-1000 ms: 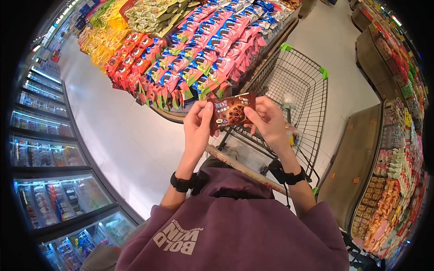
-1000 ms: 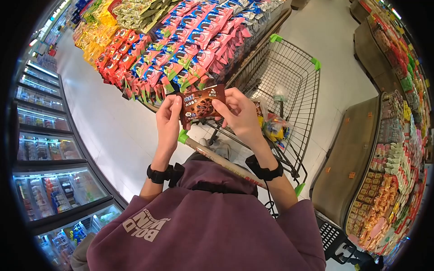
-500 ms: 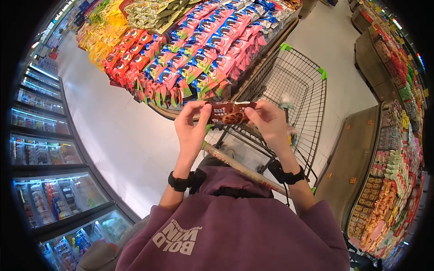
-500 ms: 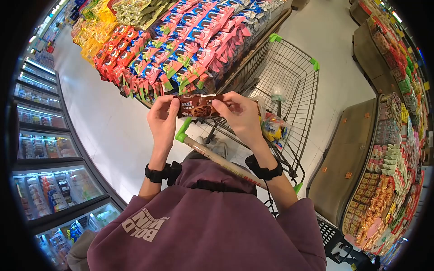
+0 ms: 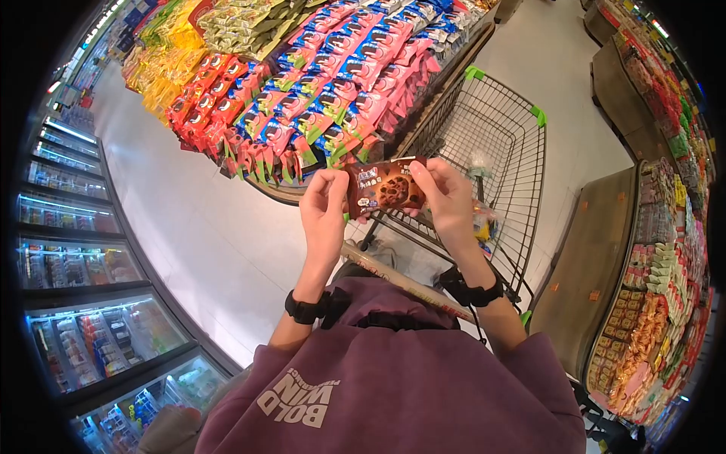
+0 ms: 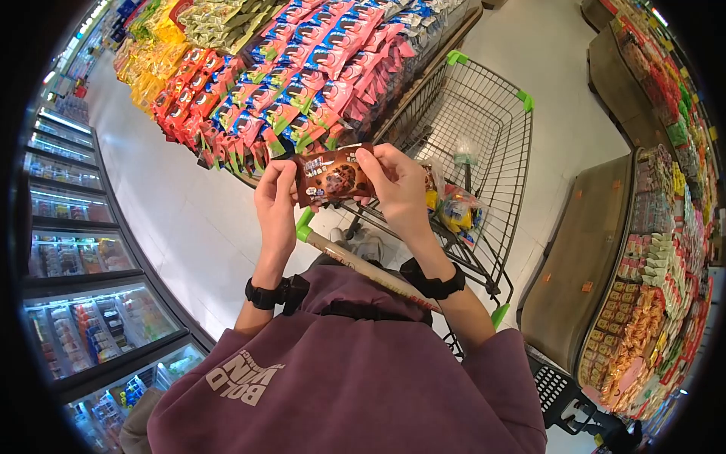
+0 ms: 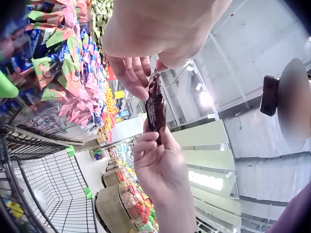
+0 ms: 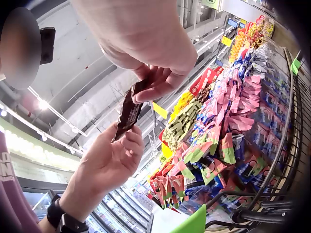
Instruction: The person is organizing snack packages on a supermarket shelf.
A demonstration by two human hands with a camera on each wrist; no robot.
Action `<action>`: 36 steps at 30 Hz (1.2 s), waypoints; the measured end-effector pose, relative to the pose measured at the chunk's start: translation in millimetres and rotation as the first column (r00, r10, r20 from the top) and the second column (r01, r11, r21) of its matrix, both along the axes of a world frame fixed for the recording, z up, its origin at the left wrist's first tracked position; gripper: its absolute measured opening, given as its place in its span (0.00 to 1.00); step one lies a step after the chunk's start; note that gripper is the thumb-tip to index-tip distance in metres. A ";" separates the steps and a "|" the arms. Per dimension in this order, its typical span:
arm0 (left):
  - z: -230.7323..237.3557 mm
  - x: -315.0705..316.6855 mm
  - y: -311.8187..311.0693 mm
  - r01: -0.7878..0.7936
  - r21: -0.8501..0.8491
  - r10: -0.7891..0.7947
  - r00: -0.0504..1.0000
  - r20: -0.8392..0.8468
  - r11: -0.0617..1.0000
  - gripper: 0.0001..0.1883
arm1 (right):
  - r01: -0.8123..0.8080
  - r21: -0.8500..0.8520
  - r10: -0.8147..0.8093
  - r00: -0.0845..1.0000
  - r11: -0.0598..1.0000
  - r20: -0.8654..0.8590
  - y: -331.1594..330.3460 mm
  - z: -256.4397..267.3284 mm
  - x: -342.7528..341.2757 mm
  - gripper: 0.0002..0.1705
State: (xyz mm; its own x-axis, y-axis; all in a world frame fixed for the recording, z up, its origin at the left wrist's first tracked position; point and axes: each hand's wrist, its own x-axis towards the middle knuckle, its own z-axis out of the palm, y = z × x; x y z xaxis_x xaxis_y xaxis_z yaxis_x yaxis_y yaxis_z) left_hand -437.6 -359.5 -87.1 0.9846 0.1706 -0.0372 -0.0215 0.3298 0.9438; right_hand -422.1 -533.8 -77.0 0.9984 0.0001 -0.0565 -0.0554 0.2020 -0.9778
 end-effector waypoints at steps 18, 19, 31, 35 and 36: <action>-8.4 -4.0 4.7 0.168 0.138 -0.168 0.986 -0.010 0.976 0.16 | -0.080 -0.017 0.078 0.992 0.997 -0.095 -9.7 -1.6 0.8 0.11; -7.5 -4.1 4.2 0.170 0.128 -0.170 0.985 -0.012 0.977 0.16 | -0.080 -0.016 0.079 0.993 0.997 -0.087 -9.6 -2.0 0.9 0.11; -9.7 -3.2 4.2 0.219 0.055 -0.220 0.975 0.029 0.974 0.12 | -0.114 -0.021 0.112 0.989 0.993 -0.093 -19.8 -5.1 -0.4 0.14; -3.3 -3.1 -6.8 0.174 0.046 -0.177 0.983 0.058 0.984 0.12 | -0.151 -0.038 0.150 0.988 0.988 -0.024 -19.6 -2.9 -5.2 0.14; -1.4 -3.3 -7.3 0.183 0.079 -0.188 0.980 0.064 0.980 0.15 | -0.158 -0.039 0.157 0.988 0.987 -0.007 -17.7 -2.8 -6.8 0.14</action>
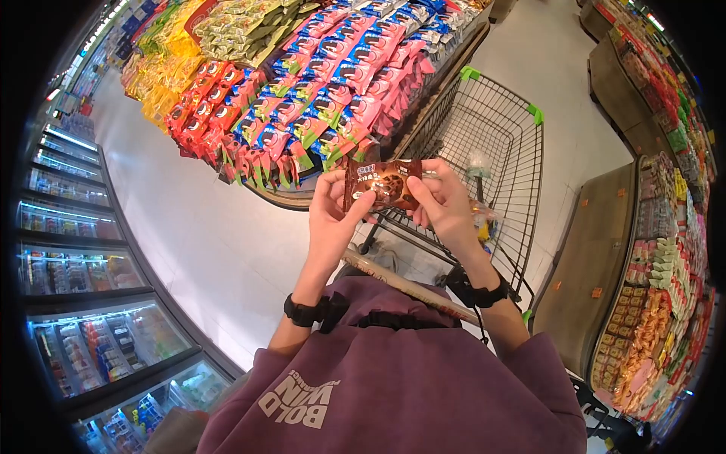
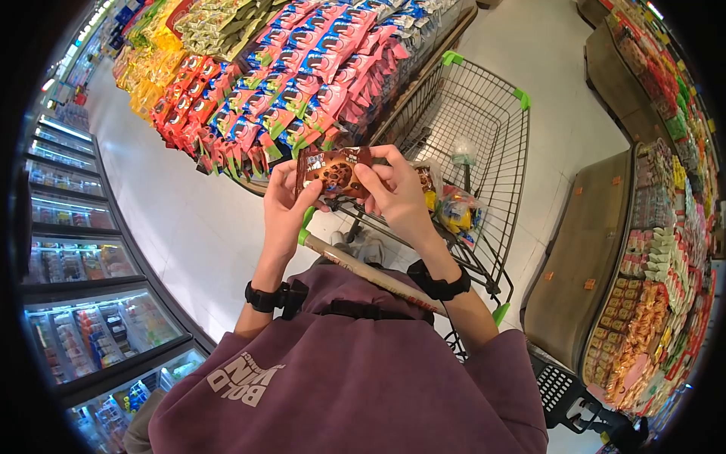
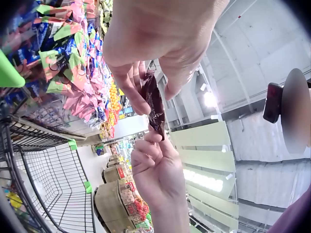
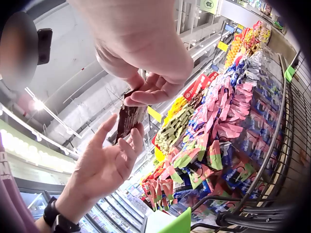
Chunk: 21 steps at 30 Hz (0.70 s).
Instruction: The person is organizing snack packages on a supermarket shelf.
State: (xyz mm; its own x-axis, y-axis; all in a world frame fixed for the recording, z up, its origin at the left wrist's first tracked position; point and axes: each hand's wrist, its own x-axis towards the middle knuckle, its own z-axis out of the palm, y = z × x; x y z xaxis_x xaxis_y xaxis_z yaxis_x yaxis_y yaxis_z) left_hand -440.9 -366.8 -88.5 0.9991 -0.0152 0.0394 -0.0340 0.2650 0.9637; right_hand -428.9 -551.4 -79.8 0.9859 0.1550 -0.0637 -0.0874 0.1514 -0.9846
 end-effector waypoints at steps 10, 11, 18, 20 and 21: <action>-3.7 -3.6 14.8 -0.016 0.102 0.012 0.999 0.040 0.995 0.17 | -0.048 -0.134 0.057 0.997 0.990 0.061 3.3 -11.3 -3.7 0.14; -6.0 -2.7 16.9 -0.005 0.113 -0.005 0.996 0.088 0.994 0.17 | -0.048 -0.160 0.070 0.988 0.986 0.140 3.0 -11.0 -3.5 0.15; -18.4 -1.0 26.6 0.034 0.122 -0.058 0.979 0.194 0.992 0.19 | -0.115 -0.173 0.163 0.940 0.978 0.299 3.7 -7.4 -1.3 0.21; -17.8 -0.9 28.2 0.029 0.115 -0.052 0.979 0.199 0.993 0.19 | -0.117 -0.174 0.167 0.936 0.978 0.309 5.8 -7.7 -0.2 0.20; -17.6 -1.2 28.3 0.023 0.110 -0.045 0.979 0.198 0.994 0.18 | -0.112 -0.181 0.166 0.932 0.977 0.321 6.8 -8.2 -0.1 0.20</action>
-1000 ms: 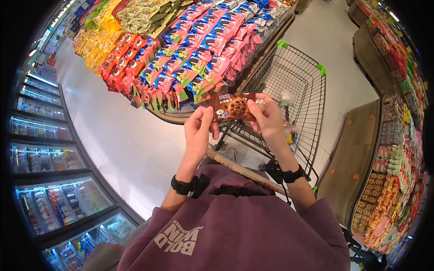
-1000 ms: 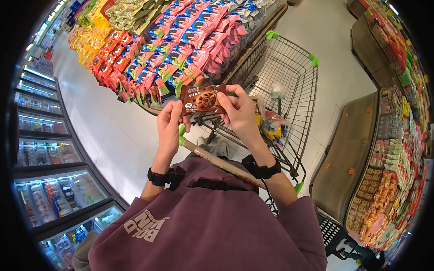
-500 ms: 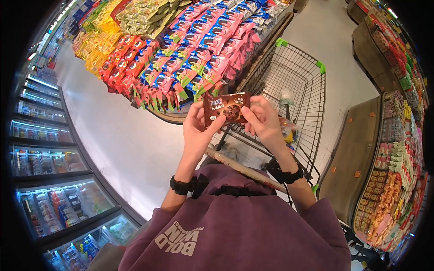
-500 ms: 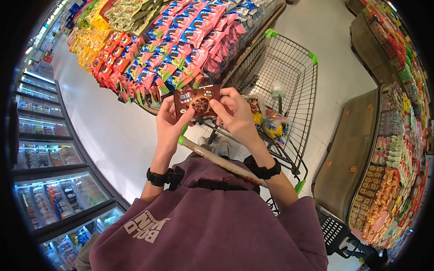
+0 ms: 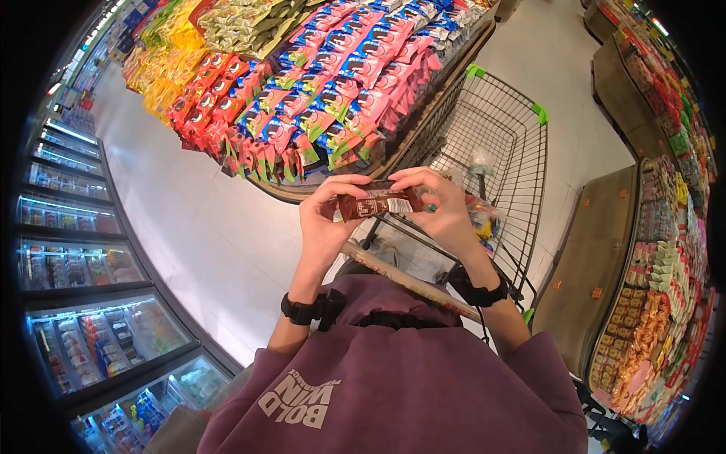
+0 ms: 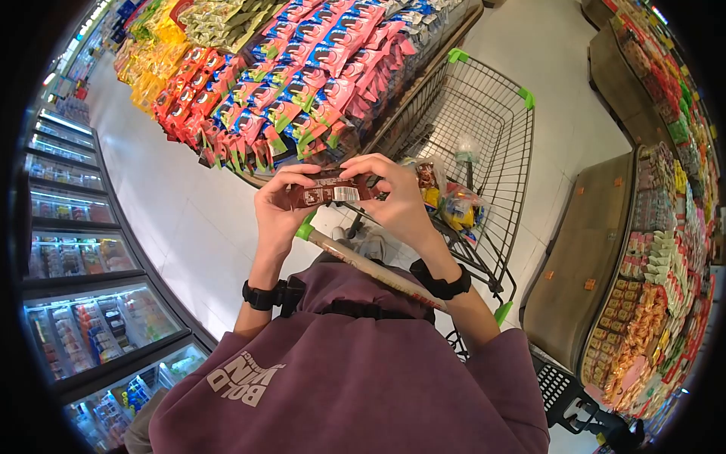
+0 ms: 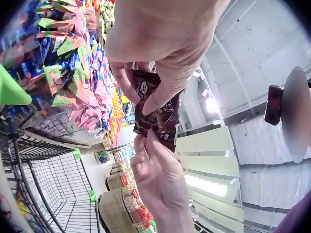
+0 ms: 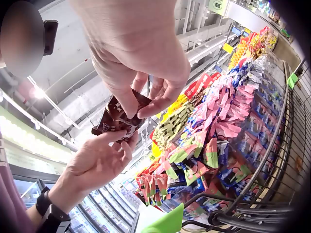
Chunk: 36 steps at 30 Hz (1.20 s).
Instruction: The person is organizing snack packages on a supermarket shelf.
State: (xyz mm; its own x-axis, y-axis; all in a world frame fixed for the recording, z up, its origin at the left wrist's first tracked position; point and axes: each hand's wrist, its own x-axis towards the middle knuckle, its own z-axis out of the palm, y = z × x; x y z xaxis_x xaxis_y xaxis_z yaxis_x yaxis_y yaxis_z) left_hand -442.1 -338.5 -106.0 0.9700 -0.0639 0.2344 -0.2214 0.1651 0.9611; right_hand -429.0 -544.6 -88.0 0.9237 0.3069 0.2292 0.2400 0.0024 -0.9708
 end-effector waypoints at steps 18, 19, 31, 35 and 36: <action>14.8 -13.5 8.2 -0.585 0.449 0.377 0.797 0.472 0.676 0.19 | -0.052 0.059 0.060 0.987 0.997 -0.150 53.4 14.9 -3.4 0.27; 10.5 -13.6 8.9 -0.604 0.480 0.313 0.770 0.556 0.636 0.21 | -0.045 0.110 0.065 0.980 0.993 -0.189 55.9 11.8 -1.9 0.27; 13.8 -9.7 -4.3 -0.238 0.084 0.241 0.970 -0.020 0.968 0.16 | 0.105 0.292 -0.007 0.948 0.951 -0.318 29.7 18.4 14.5 0.22; 14.4 -4.8 -13.0 -0.077 -0.040 0.069 0.984 -0.164 0.996 0.10 | 0.063 0.196 0.006 0.943 0.979 -0.333 25.7 22.7 13.2 0.21; 16.6 -4.1 -16.4 -0.090 -0.054 0.078 0.979 -0.187 0.995 0.09 | 0.083 0.234 -0.001 0.944 0.969 -0.329 26.1 24.7 12.9 0.20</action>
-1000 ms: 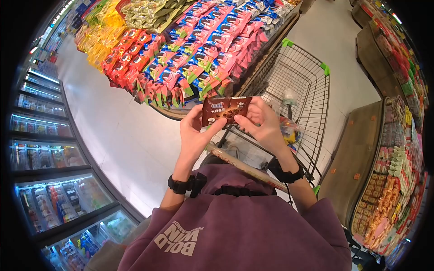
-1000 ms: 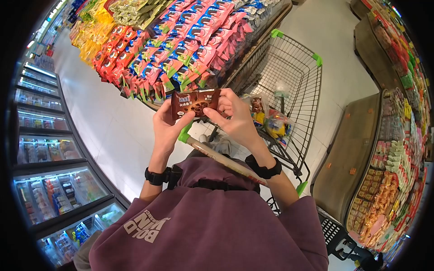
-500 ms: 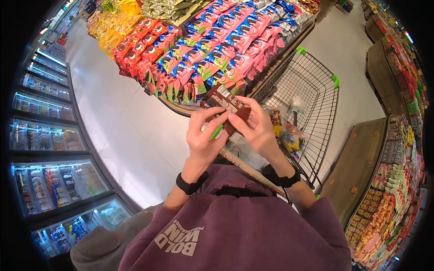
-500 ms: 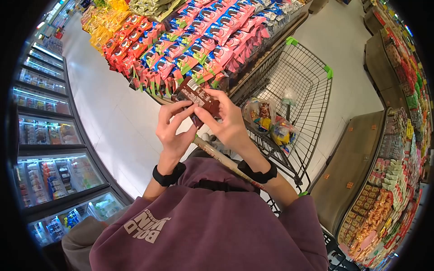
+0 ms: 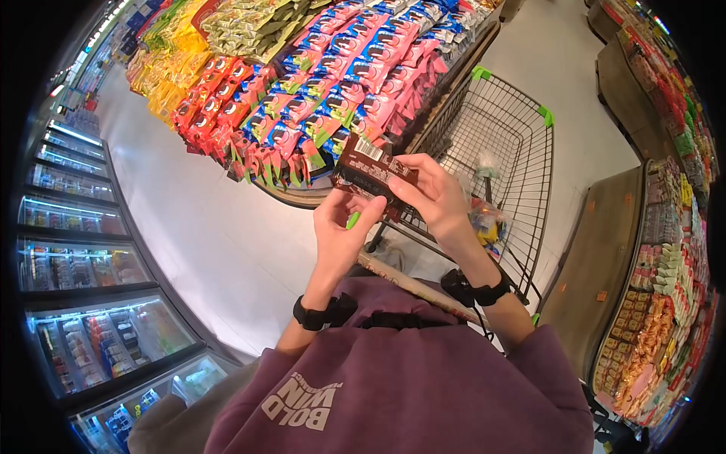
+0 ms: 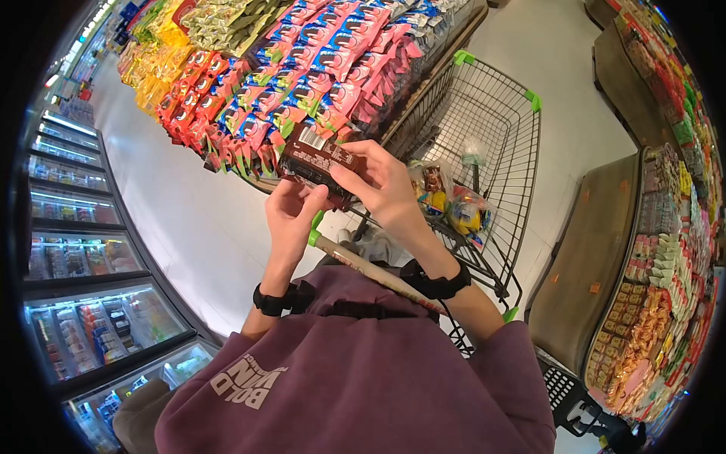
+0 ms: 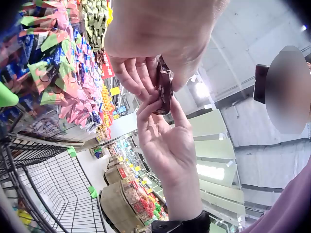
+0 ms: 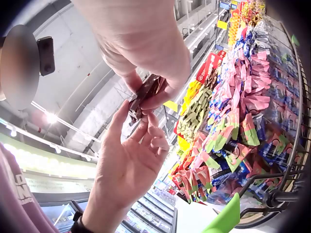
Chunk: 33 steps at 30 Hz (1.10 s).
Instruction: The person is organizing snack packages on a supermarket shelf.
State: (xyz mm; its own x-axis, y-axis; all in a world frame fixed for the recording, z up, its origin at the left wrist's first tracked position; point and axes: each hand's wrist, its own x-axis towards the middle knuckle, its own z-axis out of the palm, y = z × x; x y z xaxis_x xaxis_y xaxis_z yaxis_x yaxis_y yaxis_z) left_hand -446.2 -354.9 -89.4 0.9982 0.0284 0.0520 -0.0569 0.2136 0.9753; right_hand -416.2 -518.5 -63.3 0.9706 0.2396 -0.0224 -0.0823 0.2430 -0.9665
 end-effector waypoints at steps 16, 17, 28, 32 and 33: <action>45.4 -4.2 -17.1 -0.035 -0.028 0.039 0.982 0.186 0.999 0.10 | -0.003 0.069 -0.006 0.992 0.998 0.126 -18.4 44.4 -3.0 0.21; 46.0 -5.0 -17.3 -0.033 -0.037 0.039 0.984 0.176 0.999 0.11 | -0.008 0.067 -0.001 0.992 0.998 0.128 -18.7 45.0 -3.4 0.21; 31.9 1.8 -12.8 -0.196 0.031 0.176 0.930 0.322 0.980 0.19 | -0.008 -0.144 0.061 0.929 0.990 0.365 -18.4 37.5 -0.8 0.18; 30.7 7.2 1.0 -0.289 0.255 0.114 0.837 0.535 0.923 0.20 | 0.032 -0.225 0.084 0.870 0.974 0.487 -17.8 23.1 5.4 0.22; 30.0 7.9 3.0 -0.341 0.295 0.120 0.810 0.574 0.893 0.19 | 0.035 -0.237 0.077 0.891 0.971 0.448 -16.2 23.8 3.1 0.25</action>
State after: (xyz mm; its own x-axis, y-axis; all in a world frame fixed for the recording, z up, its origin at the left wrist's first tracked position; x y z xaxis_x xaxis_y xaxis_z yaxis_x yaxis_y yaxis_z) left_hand -438.3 -352.0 -59.4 0.7740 0.1227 0.6212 -0.5842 -0.2399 0.7754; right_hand -413.1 -534.7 -39.6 0.8833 0.3022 0.3584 0.3728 0.0105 -0.9278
